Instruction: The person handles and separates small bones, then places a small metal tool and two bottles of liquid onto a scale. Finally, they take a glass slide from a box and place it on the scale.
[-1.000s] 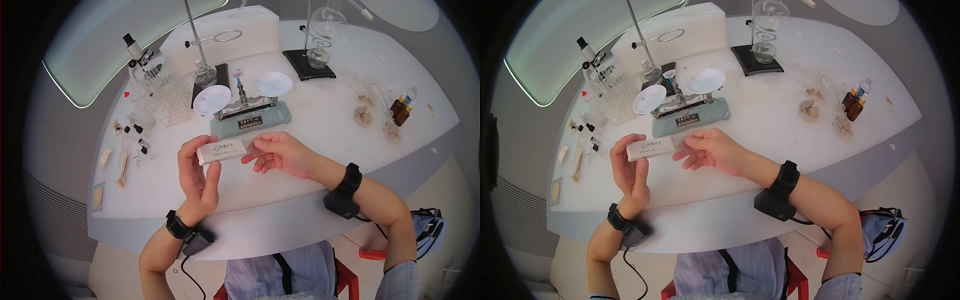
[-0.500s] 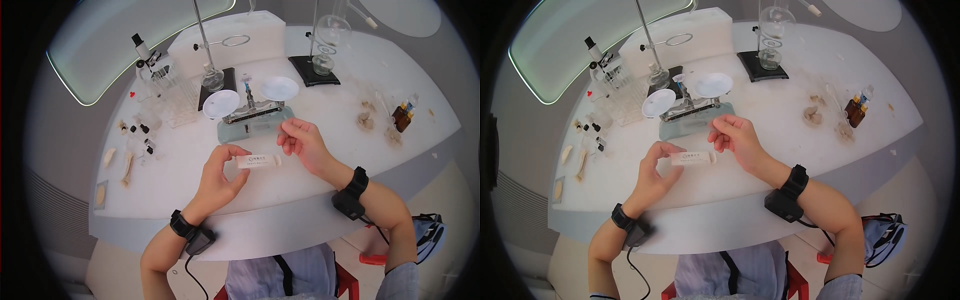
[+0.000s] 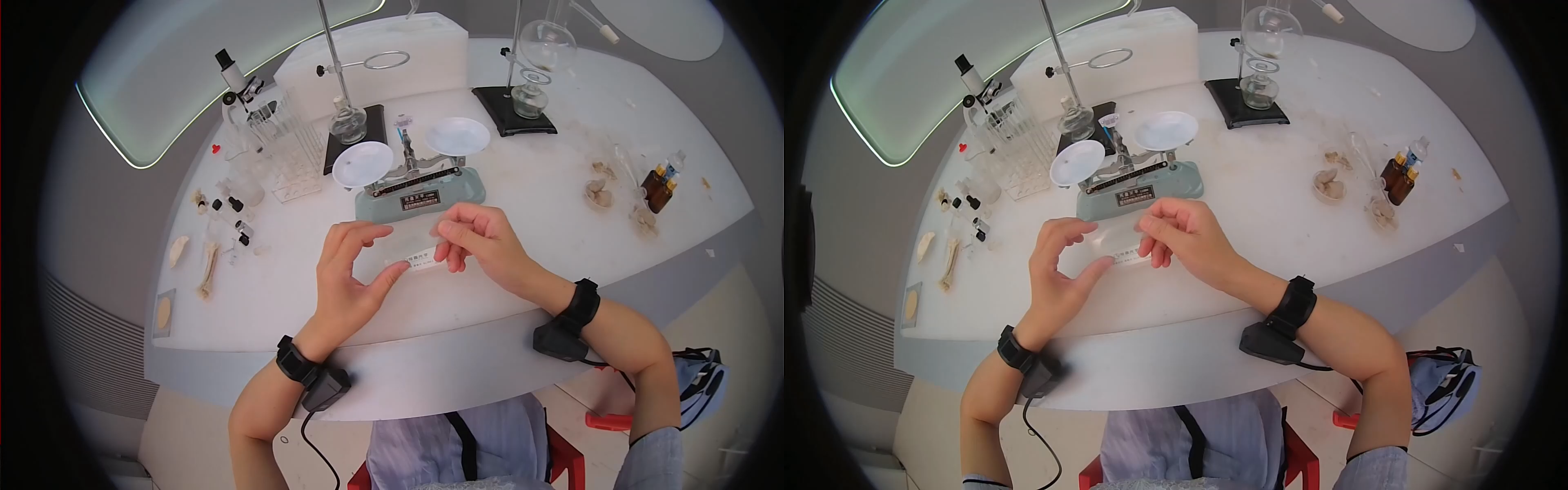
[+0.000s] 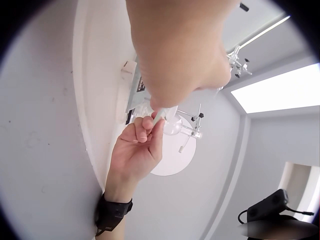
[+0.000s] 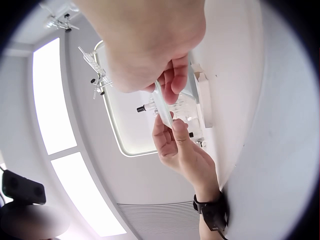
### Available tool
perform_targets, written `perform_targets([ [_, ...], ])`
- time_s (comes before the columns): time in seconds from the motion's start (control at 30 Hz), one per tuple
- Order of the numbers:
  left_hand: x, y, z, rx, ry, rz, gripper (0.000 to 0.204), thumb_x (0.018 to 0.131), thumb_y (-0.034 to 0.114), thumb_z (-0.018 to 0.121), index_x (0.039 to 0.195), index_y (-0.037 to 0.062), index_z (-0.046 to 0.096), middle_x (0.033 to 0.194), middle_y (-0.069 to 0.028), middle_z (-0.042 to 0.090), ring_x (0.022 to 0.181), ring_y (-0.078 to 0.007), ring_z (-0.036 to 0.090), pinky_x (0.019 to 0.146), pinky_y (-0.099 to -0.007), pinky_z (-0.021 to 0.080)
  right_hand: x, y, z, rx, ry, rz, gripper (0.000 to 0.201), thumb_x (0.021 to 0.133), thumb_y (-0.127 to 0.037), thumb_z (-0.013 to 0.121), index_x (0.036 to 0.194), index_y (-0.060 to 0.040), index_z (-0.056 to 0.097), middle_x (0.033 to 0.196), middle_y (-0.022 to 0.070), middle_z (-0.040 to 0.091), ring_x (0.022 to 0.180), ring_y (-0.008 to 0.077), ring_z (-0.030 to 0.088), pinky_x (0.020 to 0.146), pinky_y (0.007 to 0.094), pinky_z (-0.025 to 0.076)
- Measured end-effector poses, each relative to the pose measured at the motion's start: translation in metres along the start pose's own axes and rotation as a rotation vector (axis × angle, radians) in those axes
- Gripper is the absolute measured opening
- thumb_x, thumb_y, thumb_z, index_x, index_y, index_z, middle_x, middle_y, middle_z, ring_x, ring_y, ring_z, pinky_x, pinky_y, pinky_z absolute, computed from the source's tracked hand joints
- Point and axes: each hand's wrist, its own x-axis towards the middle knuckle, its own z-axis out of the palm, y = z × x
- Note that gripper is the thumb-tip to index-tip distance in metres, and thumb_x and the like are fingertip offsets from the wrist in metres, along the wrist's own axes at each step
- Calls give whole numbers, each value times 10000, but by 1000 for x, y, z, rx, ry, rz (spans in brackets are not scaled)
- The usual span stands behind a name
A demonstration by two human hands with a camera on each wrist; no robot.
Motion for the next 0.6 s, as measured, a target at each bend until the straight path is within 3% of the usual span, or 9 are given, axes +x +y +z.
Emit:
perform_targets([
  [0.17,-1,-1,0,-6,-1,-13,370,709,19,805,1053,37,670,1049,-88,617,911,-206,563,819,-310,477,0,-2,0,-18,-17,15,222,997,-213,566,987,1,625,790,80,678,612,86,610,563,223,483],
  [0.27,-2,-5,1,-2,13,-6,352,719,44,821,1048,46,696,1063,-89,617,991,-238,592,798,-325,503,1,0,-1,-2,-46,17,210,957,-192,633,1032,4,628,852,83,684,664,90,610,592,229,485],
  [0.33,-2,-6,1,-36,12,-37,347,721,35,816,1049,36,701,1059,-91,618,984,-234,592,807,-323,501,1,3,2,-272,24,-262,293,875,-158,731,1096,3,627,905,63,679,716,101,601,623,245,487],
  [0.37,-3,-7,1,-37,13,-38,347,721,35,816,1049,36,701,1059,-91,618,984,-234,592,807,-323,501,1,1,1,-274,24,-261,293,875,-158,731,1096,3,627,905,63,679,716,101,601,623,245,487],
  [0.43,-3,-9,2,-95,14,-97,346,722,7,787,1055,22,694,1044,-86,624,930,-193,562,837,-305,469,0,-7,-4,-534,-4,-332,388,792,-135,796,1126,-16,637,907,42,665,730,117,595,636,265,487],
  [0.6,-2,-10,1,-98,-14,-117,341,731,29,793,1059,28,699,1034,-88,622,935,-207,569,837,-315,477,-1,-9,-6,-695,4,-356,348,775,-141,800,1081,-44,666,868,47,648,707,139,591,629,281,482],
])
